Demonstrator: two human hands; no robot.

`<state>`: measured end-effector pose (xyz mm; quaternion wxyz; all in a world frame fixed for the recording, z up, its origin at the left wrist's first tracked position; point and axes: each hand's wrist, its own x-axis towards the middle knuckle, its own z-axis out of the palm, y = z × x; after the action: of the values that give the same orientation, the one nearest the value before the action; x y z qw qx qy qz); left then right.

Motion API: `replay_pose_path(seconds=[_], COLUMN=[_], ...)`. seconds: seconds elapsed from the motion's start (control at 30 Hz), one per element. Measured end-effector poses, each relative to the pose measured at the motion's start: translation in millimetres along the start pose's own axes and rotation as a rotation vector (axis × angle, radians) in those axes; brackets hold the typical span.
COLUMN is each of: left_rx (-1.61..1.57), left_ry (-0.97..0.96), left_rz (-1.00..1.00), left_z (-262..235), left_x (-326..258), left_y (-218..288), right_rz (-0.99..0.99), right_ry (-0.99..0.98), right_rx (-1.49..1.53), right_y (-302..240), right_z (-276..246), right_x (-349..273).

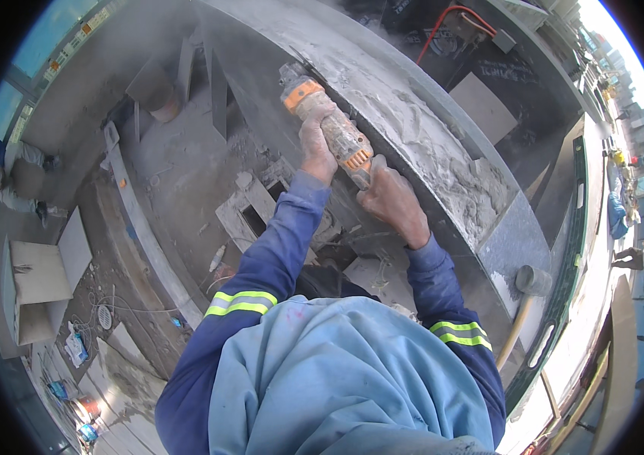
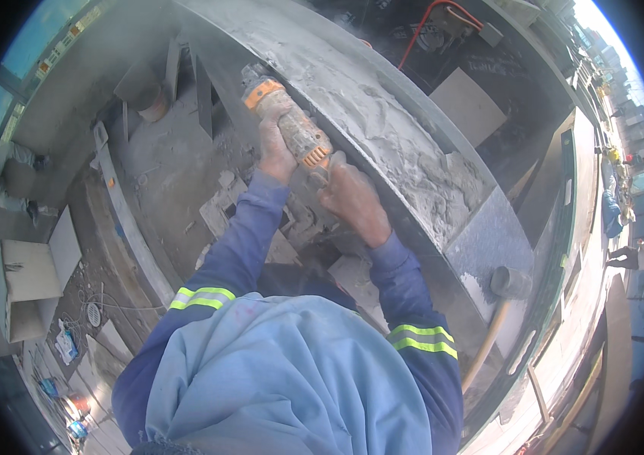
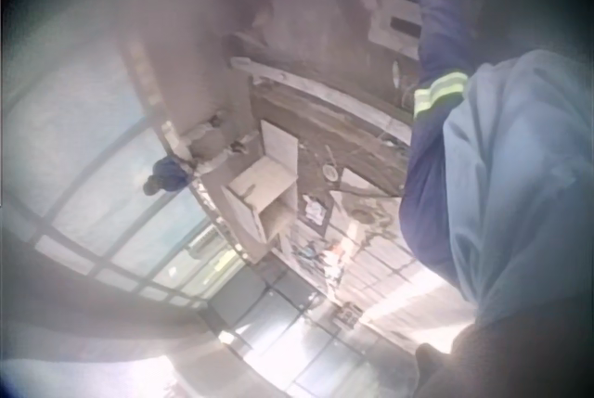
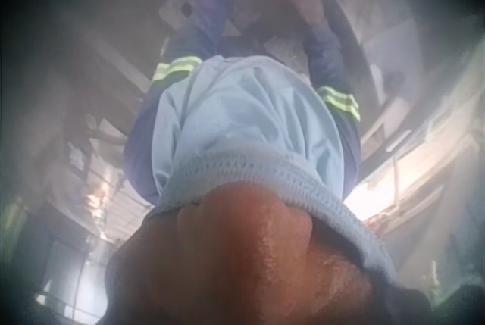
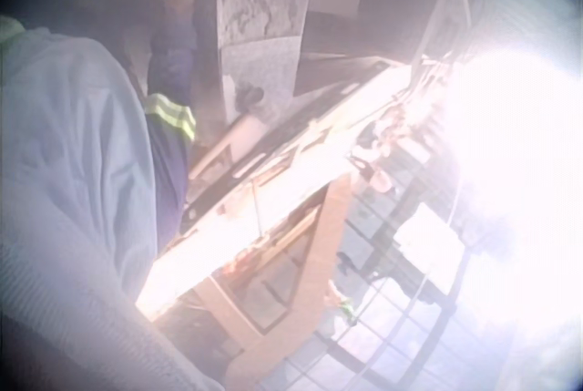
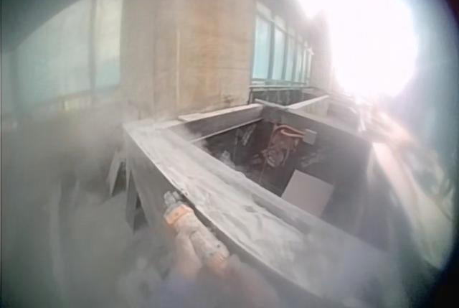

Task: The person uses an angle grinder to cut and grind a concrete ledge or wall section at a construction site. The person holds the tool with both hands and moves it along the surface, generating dust and debris. Other workers are visible in the background.

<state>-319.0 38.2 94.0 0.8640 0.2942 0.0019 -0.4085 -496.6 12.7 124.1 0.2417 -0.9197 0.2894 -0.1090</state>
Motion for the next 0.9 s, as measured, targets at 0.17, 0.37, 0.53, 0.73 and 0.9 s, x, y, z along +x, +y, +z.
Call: replay_pose_path(seconds=[0.17,0.37,0.53,0.73,0.9], left_rx=[-0.016,0.069,0.032,0.013,0.024], left_ry=[-0.018,-0.027,-0.024,-0.031,-0.029], left_rz=[-0.021,-0.004,0.029,0.004,-0.007], left_z=[-3.3,-2.6,-3.1,-8.9,-11.2], left_x=[0.9,-1.6,2.1,7.4,10.8], left_y=[-0.3,2.0,1.7,-0.6,-4.0], right_rz=[0.048,0.031,0.03,-0.028,0.004], right_ry=[-0.041,-0.006,0.0,0.015,-0.007], right_rx=[0.042,0.05,0.053,0.043,0.019], right_y=[-2.6,0.3,0.4,5.2,4.0], right_z=[-1.6,3.8,6.7,10.0,7.0], right_x=[-0.2,-1.3,0.7,2.7,0.7])
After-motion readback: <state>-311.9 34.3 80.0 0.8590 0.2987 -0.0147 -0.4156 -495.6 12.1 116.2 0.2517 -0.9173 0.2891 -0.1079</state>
